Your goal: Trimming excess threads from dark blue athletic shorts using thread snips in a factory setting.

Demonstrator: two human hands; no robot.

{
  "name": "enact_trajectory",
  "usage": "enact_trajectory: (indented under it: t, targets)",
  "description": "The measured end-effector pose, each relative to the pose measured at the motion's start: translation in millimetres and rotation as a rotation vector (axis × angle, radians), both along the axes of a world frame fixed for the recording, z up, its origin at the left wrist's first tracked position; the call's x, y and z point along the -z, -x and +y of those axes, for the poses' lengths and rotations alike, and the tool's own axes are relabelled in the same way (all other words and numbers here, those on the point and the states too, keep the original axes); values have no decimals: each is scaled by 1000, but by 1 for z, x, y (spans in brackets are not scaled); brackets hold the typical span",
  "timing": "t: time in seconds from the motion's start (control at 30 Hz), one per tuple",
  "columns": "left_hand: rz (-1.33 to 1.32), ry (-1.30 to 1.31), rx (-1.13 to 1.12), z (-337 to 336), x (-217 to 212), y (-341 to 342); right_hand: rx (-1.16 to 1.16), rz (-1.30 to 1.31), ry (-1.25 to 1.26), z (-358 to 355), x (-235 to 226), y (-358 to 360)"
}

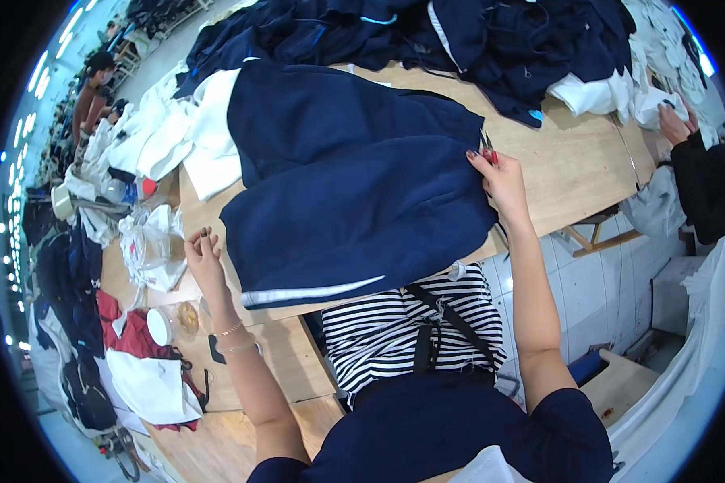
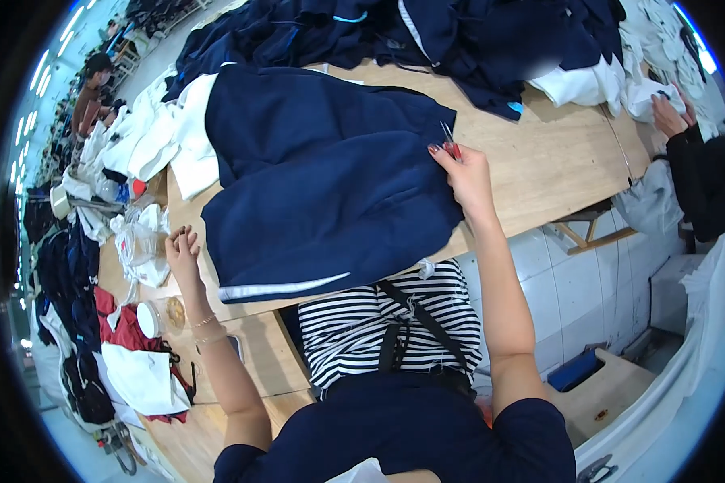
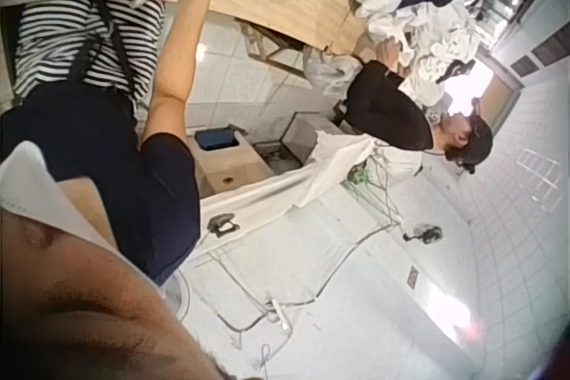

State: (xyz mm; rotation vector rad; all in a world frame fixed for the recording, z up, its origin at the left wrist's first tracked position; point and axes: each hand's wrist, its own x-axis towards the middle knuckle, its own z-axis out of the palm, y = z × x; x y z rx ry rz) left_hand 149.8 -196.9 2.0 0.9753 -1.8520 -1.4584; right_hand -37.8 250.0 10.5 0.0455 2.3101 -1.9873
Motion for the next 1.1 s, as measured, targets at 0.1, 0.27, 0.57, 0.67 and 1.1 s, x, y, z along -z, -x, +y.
enact_trajectory:
  t: [0.1,0.27,0.57,0.67,1.1]
  targets:
    - [99,209,148,74,-12,21,16,-135,97,2,-3,-5]
    - [203,305,634,211,-41,50,-101,-178,193,23,-6,-4]
    - [234,295,917,304,-16,80,-191,-362,211,34,-10,-27]
    - [227,157,889,312,-12,83,-157,-380,435,36,-12,-34]
    - [219,258,804,311,-37,88,-72,-416,624,19,-13,-44]
